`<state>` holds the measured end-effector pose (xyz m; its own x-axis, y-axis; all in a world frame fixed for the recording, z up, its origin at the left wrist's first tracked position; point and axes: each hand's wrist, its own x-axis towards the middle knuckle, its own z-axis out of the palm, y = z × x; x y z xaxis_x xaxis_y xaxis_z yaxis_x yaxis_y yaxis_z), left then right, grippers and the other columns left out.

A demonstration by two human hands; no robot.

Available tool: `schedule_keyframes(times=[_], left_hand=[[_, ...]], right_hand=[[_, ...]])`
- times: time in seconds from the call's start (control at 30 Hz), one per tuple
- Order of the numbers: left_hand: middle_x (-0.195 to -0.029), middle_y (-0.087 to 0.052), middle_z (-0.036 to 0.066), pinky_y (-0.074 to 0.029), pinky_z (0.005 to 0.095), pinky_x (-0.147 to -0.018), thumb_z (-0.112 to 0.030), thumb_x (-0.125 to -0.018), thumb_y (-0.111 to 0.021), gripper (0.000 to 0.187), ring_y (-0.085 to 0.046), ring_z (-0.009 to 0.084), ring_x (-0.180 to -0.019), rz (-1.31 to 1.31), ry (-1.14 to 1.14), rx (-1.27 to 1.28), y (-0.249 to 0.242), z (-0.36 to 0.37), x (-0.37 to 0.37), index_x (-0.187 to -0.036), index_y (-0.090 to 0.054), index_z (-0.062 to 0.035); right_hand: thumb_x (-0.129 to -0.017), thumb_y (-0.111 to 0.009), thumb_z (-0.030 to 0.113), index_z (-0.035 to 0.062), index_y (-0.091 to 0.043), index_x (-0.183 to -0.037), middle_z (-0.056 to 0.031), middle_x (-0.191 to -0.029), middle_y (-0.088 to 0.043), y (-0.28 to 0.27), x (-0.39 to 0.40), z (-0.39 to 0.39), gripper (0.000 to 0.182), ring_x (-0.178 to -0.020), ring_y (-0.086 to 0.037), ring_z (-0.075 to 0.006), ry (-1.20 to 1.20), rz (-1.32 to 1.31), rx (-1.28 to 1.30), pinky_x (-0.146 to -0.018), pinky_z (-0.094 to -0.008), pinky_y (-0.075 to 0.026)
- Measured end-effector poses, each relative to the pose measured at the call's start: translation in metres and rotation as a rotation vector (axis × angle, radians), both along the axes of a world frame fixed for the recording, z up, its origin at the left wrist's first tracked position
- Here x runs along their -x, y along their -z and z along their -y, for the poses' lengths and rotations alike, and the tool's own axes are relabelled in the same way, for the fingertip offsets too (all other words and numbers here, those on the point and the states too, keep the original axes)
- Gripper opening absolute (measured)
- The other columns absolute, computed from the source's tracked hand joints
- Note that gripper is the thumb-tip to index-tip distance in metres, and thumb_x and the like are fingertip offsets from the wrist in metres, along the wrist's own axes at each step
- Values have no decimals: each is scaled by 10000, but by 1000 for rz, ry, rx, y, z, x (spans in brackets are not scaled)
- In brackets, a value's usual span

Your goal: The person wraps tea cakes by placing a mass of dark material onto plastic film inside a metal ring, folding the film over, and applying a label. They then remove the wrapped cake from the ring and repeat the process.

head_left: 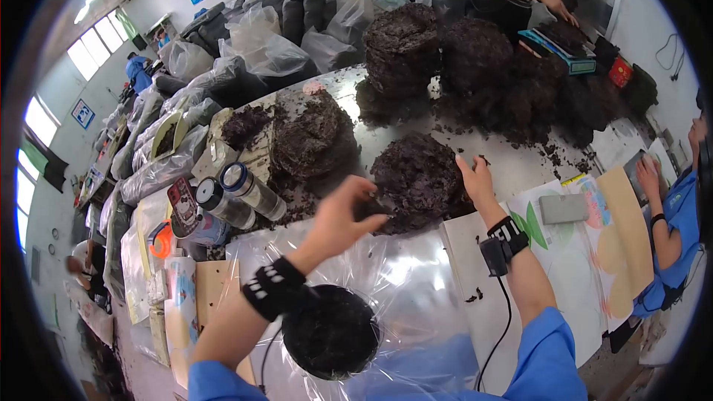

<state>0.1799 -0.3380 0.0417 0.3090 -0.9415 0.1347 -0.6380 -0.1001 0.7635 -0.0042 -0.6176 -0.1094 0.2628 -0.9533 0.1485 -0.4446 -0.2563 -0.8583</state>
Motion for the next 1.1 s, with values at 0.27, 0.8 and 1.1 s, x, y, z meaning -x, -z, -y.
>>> schedule_keyframes(times=[0.27,0.8,1.1], left_hand=[[-1509,-338,274,-500,447,-1012,-235,-677,-864,1093,-455,486,-1284,730,71,-310,72,66,52,-1578,-251,-141],[-1143,-636,105,-532,408,-862,57,-624,-658,529,-614,331,-1038,587,-19,292,-77,-116,73,-1125,-705,-106],[-1250,-577,140,-524,437,-887,1,-662,-701,591,-583,357,-1103,391,-171,-7,-1,-277,117,-1236,-670,-133]], right_hand=[[-803,-764,503,-119,-490,-1352,-286,-1303,-594,-34,0,-13,874,-1217,-581,-375,-72,-25,-275,-1025,-428,-446],[-970,-619,360,45,-585,-1318,-86,-1295,-651,-125,43,-144,472,-1164,-621,-234,-736,920,-1080,-1045,-424,-472],[-928,-735,323,-54,-588,-1279,-87,-1183,-669,-107,48,-262,536,-1059,-615,-150,-835,285,-631,-935,-301,-495]])
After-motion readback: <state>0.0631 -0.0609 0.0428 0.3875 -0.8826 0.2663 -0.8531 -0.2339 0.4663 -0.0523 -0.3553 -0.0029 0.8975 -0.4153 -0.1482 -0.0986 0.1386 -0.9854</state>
